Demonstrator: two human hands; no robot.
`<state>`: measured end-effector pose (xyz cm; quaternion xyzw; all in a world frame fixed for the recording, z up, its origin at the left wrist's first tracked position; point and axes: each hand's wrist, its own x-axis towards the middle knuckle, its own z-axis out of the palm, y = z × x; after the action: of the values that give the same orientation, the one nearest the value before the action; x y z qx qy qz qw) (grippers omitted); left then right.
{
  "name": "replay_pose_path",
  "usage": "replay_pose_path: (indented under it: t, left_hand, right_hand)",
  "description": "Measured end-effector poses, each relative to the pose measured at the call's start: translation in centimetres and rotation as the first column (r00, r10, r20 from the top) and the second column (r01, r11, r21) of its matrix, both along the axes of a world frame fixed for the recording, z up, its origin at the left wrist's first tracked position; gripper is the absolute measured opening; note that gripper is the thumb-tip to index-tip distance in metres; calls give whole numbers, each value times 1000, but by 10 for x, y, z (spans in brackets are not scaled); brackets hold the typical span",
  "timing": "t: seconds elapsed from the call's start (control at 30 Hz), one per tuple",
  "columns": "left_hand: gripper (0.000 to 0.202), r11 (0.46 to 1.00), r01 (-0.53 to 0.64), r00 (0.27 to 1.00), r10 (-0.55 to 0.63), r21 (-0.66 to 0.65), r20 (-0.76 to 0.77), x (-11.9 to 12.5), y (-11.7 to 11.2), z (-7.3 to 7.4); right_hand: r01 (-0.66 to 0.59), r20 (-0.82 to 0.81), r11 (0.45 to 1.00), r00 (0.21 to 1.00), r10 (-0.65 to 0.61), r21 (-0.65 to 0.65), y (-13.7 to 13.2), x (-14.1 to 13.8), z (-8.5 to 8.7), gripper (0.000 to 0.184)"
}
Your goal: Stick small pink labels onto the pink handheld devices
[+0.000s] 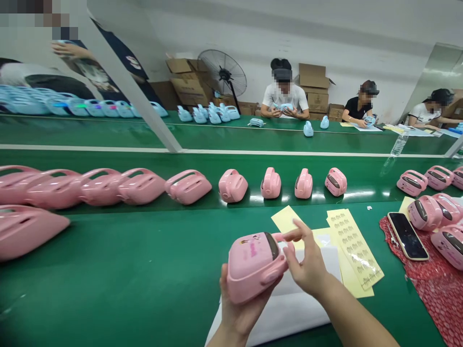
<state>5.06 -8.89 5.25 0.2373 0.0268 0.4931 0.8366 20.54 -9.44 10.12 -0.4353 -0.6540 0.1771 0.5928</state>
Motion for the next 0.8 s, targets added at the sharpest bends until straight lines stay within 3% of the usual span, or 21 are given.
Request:
replay_pose_path:
  t: [0.1,0.23,0.5,0.67,0.8]
  left_hand:
    - [52,989,146,972,-151,37,180,5,1,10]
    - [56,977,211,940,-208,18,270,9,-1,16]
    - [52,961,215,939,-154,-174,306,10,-5,11]
    - [46,938,105,969,-22,-332,245,9,-6,15]
    - [42,945,24,974,51,-326,219,11,-6,20]
  right_hand:
    - [-119,129,991,985,111,54,-10,-1,8,52]
    - [-122,249,982,965,83,145,-15,-4,12,57]
    - [-64,385,985,923,-3,162,-17,-12,16,54]
    - [-17,400,987,915,-49,159,-17,-16,19,52]
    - [-10,383,991,923,-43,135,-17,-18,20,47]
